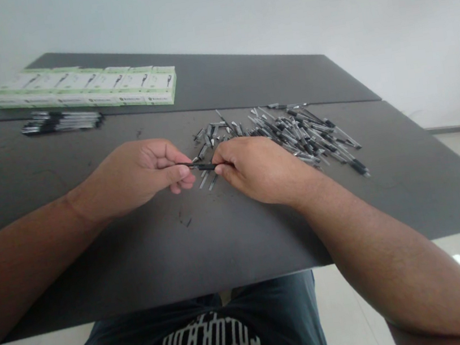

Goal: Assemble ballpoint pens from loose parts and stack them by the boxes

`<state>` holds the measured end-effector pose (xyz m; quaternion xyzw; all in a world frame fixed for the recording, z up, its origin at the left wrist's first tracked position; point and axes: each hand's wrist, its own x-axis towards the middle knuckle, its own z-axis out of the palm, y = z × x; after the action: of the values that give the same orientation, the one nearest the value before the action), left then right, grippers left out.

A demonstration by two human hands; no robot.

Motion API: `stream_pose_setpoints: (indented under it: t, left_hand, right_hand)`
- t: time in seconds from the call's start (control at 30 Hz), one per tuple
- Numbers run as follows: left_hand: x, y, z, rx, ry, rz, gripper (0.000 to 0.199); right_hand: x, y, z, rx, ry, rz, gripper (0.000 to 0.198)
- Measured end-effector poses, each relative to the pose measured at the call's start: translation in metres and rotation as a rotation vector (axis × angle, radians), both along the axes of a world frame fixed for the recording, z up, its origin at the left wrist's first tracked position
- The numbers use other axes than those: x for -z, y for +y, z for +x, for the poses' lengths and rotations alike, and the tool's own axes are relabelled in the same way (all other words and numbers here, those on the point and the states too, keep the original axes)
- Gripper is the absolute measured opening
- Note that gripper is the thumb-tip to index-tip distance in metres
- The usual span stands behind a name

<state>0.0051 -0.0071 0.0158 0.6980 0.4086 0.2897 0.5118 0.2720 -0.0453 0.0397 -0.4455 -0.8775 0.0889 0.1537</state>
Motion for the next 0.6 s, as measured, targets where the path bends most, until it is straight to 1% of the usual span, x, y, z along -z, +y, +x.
stream_pose_setpoints:
  t: [0.27,0.43,0.5,0.6]
  left_hand:
    - [-0.0017,-0.0004,-0.0001,-0.001,0.033,0.021,0.016]
    - [-0.003,0.0021,-0.0029,0.009,0.052,0.051,0.017]
    - [-0.0016,0.0032,-0.0048,0.014,0.068,0.109,0.02]
    - [0.0038,0.0044,-0.0076,0.031,0.095,0.239,0.032]
  right_hand:
    - [0.0002,-0.0005,-0.0009,-0.009,0.024,0.001,0.023]
    - [-0.0006,-0.0009,-0.0017,0.021,0.044,-0.011,0.023]
    - [-0.0007,-0.0007,-0.0017,0.024,0.049,-0.015,0.024]
    - [-0.0002,0.0001,-0.001,0.017,0.056,-0.016,0.026]
